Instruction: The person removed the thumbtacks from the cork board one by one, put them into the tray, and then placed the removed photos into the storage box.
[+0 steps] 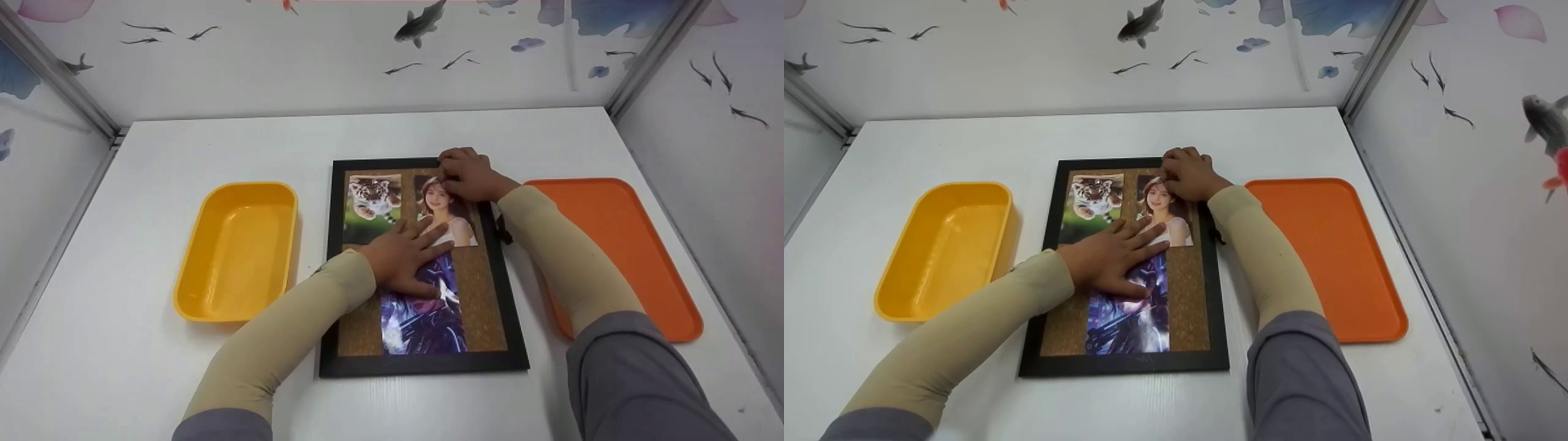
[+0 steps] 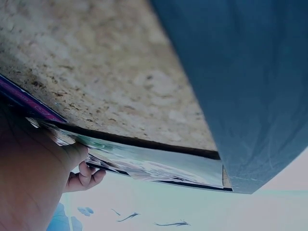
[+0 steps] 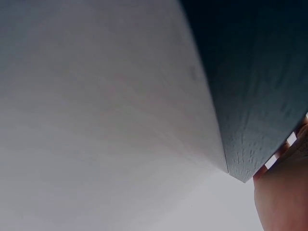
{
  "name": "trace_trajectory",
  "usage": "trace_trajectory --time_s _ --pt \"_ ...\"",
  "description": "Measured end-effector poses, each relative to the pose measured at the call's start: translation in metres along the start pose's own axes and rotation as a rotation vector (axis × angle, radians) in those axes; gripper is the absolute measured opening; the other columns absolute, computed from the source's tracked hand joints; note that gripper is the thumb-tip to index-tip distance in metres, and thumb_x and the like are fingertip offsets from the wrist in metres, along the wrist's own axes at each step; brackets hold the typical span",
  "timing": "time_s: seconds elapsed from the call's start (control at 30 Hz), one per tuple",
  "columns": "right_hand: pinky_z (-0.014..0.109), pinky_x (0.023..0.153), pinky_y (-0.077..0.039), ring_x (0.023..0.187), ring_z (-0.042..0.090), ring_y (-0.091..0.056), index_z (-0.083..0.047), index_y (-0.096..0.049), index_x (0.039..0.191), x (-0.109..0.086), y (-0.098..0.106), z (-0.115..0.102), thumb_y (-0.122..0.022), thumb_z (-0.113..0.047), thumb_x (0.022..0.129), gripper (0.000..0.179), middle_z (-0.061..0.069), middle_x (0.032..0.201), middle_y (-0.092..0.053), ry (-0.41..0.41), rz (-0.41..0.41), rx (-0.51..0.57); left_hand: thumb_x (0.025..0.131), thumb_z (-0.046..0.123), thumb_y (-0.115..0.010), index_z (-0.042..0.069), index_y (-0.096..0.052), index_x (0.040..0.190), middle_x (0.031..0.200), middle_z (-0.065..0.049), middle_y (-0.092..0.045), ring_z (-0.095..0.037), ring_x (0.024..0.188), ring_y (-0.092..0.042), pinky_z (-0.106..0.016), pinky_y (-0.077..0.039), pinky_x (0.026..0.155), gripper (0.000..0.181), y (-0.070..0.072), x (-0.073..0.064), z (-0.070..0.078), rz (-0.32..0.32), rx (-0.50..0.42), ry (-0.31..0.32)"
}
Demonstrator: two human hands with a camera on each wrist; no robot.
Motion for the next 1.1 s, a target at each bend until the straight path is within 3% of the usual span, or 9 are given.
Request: trace_trajectory --time_s 0.5,1.1 --pt "0.067 0.103 -0.022 0.141 0.038 -0.026 -0.015 -0.061 0.099 -0.0009 -0.0003 -0.0003 -0.052 -0.021 0.102 0.011 0.010 0.150 -0.040 0.002 -0.014 0.009 0.086 0.085 -0.026 0.031 0.003 0.160 0.166 0.000 0.012 -0.029 0.151 0.009 -0.056 -0.008 0.118 0.096 -0.0055 0.0048 -0.0028 -0.027 0.024 0.009" --pt "0.064 0.104 -0.021 0.141 0.036 -0.027 -0.014 -0.063 0.100 -0.0025 0.0015 -0.0032 -0.055 -0.021 0.101 0.011 0.010 0.149 -0.042 -0.009 -0.012 0.031 0.088 0.083 -0.030 0.028 -0.003 0.161 0.166 -0.003 0.006 -0.031 0.151 0.005 -0.057 -0.011 0.118 0.095 -0.0027 0.0017 -0.0017 -0.005 0.023 -0.003"
Point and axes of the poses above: each hand's wrist, its own x-axis towards the middle knuckle, its own y-axis out of the back of the hand, z = x × y, the point moved 3 cm from there along x, towards the middle knuckle
